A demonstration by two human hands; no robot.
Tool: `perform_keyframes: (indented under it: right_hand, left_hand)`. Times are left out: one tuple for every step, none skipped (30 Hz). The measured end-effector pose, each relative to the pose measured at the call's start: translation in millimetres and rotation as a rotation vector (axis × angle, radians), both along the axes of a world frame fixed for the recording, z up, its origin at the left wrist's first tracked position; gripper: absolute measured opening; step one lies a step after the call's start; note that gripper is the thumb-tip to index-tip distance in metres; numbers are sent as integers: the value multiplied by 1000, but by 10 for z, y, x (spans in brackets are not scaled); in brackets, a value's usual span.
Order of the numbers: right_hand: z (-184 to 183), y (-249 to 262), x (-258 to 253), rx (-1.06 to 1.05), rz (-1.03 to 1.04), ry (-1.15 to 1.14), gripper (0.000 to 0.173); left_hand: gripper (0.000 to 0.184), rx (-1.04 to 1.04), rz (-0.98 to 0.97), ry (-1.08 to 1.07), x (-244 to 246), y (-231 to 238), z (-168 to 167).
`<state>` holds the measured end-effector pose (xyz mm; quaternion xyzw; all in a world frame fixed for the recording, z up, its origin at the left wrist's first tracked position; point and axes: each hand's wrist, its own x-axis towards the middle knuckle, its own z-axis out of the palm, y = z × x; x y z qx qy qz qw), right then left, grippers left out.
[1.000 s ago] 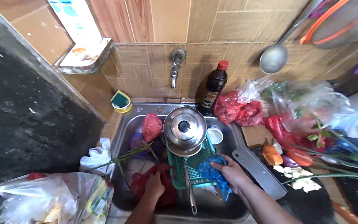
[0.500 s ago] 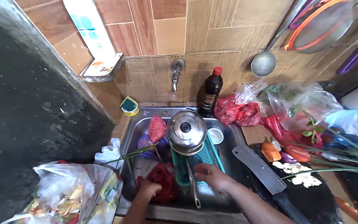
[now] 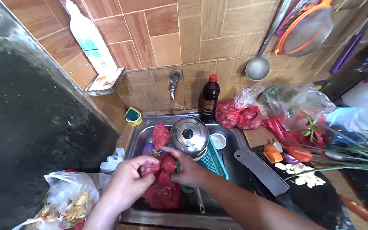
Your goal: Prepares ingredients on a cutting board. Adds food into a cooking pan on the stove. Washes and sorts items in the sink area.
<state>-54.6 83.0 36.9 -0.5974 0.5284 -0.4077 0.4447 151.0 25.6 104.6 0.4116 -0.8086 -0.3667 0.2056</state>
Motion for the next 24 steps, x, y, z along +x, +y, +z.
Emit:
perform_keyframes:
  right_hand:
    - [96, -42, -12, -48, -31, -22, 61]
    - [187, -63, -54, -50, -53, -35, 48]
    - [253, -66, -108, -25, -69, -45, 40]
    - [297, -49, -167, 25, -91, -51, 35]
    - [317, -20, -229, 94, -117, -56, 33]
    - [308, 24, -294, 166, -147, -71, 32]
    - [294, 90, -368, 237, -182, -86, 32]
    - [280, 179, -447, 301, -218, -87, 32]
    - [255, 285, -534, 353, -246, -56, 33]
    - [226, 405, -630, 397, -259, 11, 36]
    - [190, 532, -726, 427, -256, 95, 40]
    - [158, 667, -809, 454, -248, 182, 44]
    - [142, 804, -873, 485, -245, 266, 46]
    - [133, 936, -923, 521, -238, 348, 49]
    - [125, 1064, -960, 563, -230, 413, 51]
    - [101, 1192, -994, 598, -235, 452, 53]
    - [62, 1324, -1032, 616, -257, 461, 54]
    - [16, 1457, -1070, 615, -299, 438, 53]
    - [-44, 1589, -1103, 586, -379, 393, 50]
    - [-112, 1712, -1131, 532, -488, 340, 44]
    - [-179, 1823, -1153, 493, -589, 307, 38]
    - [-236, 1929, -1165, 468, -669, 290, 35]
    - [-278, 2027, -1177, 441, -731, 278, 34]
    - [-303, 2120, -1185, 405, -780, 268, 33]
  left_hand:
    - [28, -58, 14, 68, -56, 10, 58]
    - [30, -85, 45, 145, -117, 6, 84]
    - [32, -80, 73, 220, -176, -15, 69]
    - [33, -56, 89, 272, -237, -39, 14]
    - [36, -19, 84, 288, -294, -58, -68]
    - [42, 17, 38, 271, -342, -67, -163]
    - [48, 48, -34, 242, -400, -55, -253]
    - [52, 57, -114, 212, -472, -23, -343]
    - [54, 61, -178, 180, -560, 39, -430]
    - [53, 87, -204, 140, -667, 122, -514]
    - [50, 141, -205, 117, -786, 216, -602]
    - [43, 194, -195, 131, -916, 319, -699]
    - [37, 213, -185, 175, -1057, 426, -813]
    - [31, 198, -190, 224, -1197, 529, -931]
    - [28, 176, -211, 268, -1327, 621, -1026]
    - [26, 173, -246, 292, -1445, 696, -1086]
    - [25, 192, -288, 281, -1556, 753, -1107]
    - [25, 225, -339, 238, -1655, 796, -1101]
    - [25, 265, -397, 195, -1749, 833, -1095]
    - [26, 307, -453, 170, -1842, 875, -1101]
    - [25, 349, -495, 162, -1926, 936, -1132]
    - [25, 383, -523, 166, -1996, 1015, -1173]
    - [26, 405, -542, 180, -2058, 1095, -1214]
    - [29, 421, -565, 204, -2108, 1169, -1252]
